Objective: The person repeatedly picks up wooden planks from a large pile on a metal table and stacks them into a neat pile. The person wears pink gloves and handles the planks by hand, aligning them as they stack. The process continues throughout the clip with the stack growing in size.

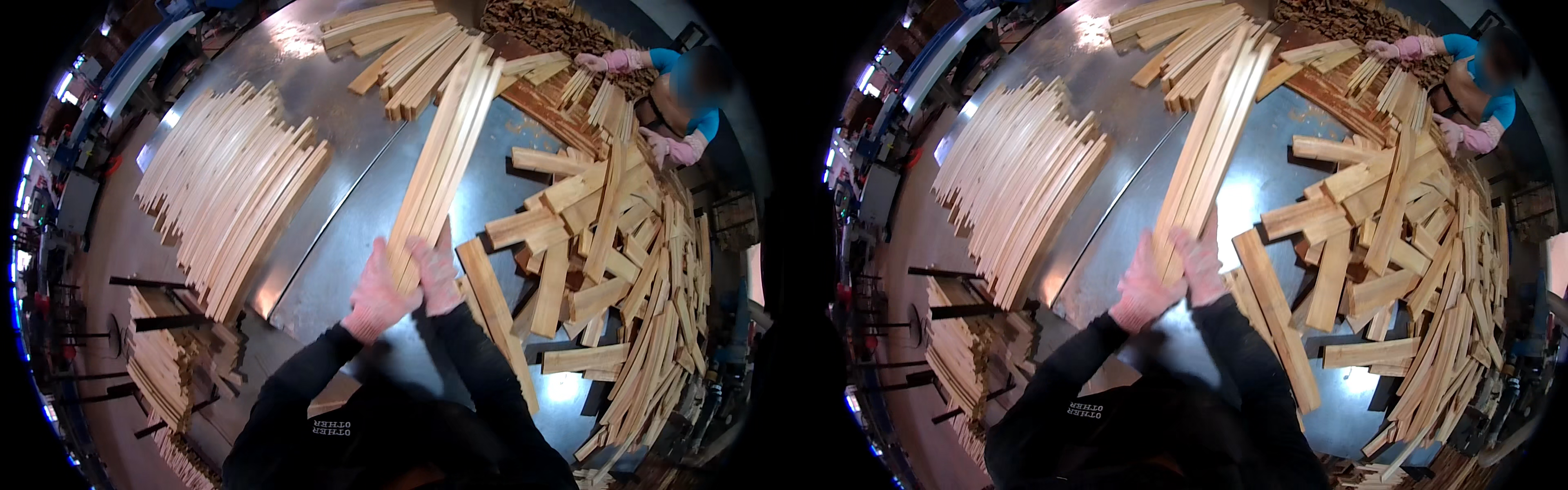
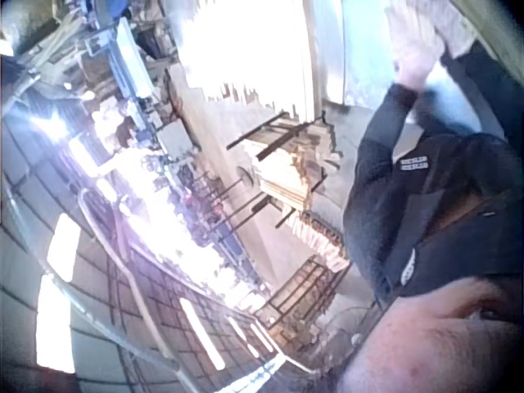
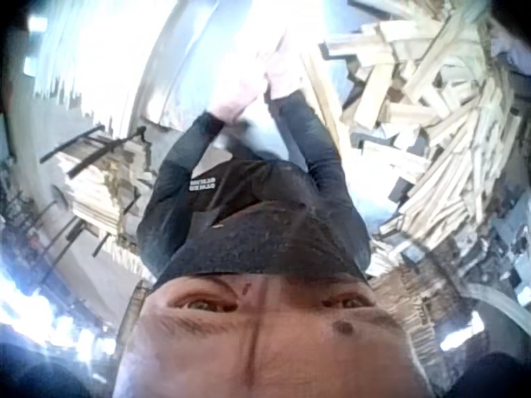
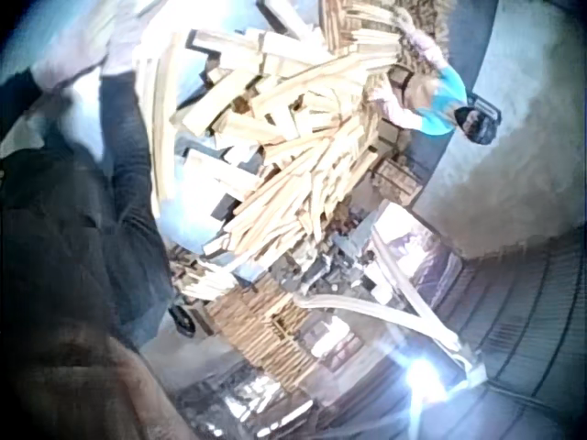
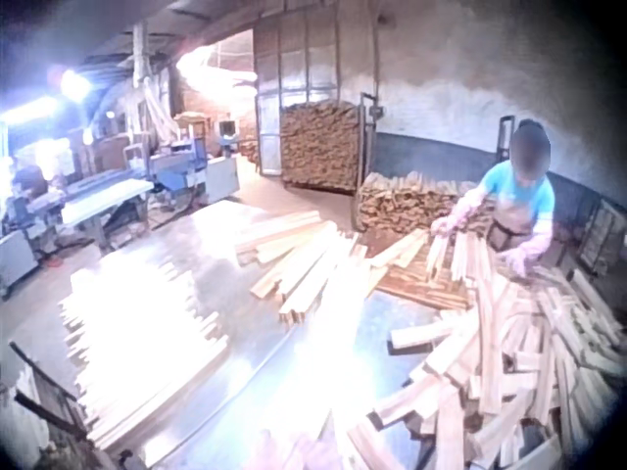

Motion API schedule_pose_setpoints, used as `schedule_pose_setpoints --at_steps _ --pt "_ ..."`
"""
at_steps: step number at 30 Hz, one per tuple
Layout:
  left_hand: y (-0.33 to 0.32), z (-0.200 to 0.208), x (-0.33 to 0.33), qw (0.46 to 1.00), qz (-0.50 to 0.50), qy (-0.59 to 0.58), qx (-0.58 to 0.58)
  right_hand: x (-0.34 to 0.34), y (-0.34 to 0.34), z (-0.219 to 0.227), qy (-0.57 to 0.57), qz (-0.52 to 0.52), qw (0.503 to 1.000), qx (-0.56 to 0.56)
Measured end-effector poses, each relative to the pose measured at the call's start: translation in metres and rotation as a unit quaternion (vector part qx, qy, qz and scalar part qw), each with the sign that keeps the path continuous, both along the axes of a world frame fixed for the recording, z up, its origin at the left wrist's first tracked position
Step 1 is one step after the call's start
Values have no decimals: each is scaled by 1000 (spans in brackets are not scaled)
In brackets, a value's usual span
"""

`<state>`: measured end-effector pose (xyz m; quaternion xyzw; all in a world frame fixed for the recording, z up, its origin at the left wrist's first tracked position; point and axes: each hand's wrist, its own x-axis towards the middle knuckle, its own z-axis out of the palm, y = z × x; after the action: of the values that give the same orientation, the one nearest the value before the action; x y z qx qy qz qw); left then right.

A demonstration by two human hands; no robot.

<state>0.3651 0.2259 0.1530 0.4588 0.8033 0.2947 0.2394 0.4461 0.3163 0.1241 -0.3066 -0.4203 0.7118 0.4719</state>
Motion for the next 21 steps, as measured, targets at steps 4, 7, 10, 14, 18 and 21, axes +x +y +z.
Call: schedule_pose_setpoints --at_steps 4,7,10,14,18,21 --pt "157 32 -20 988 -80 55 122 -10 142 41 -117 -67 986 97" --pt "269 23 -29 990 -99 69 66 -6 226 51 -369 -127 907 159" --pt "369 8 -38 993 -103 56 -17 -4 218 61 -291 -96 944 122" --pt "459 -65 -63 991 -42 129 4 31 173 -32 -345 -88 927 118" --pt "500 -63 -63 978 -70 198 -23 77 110 -60 -334 -59 924 178" --pt "530 -69 -83 969 -56 236 -33 77 110 -56 -434 -99 827 343"
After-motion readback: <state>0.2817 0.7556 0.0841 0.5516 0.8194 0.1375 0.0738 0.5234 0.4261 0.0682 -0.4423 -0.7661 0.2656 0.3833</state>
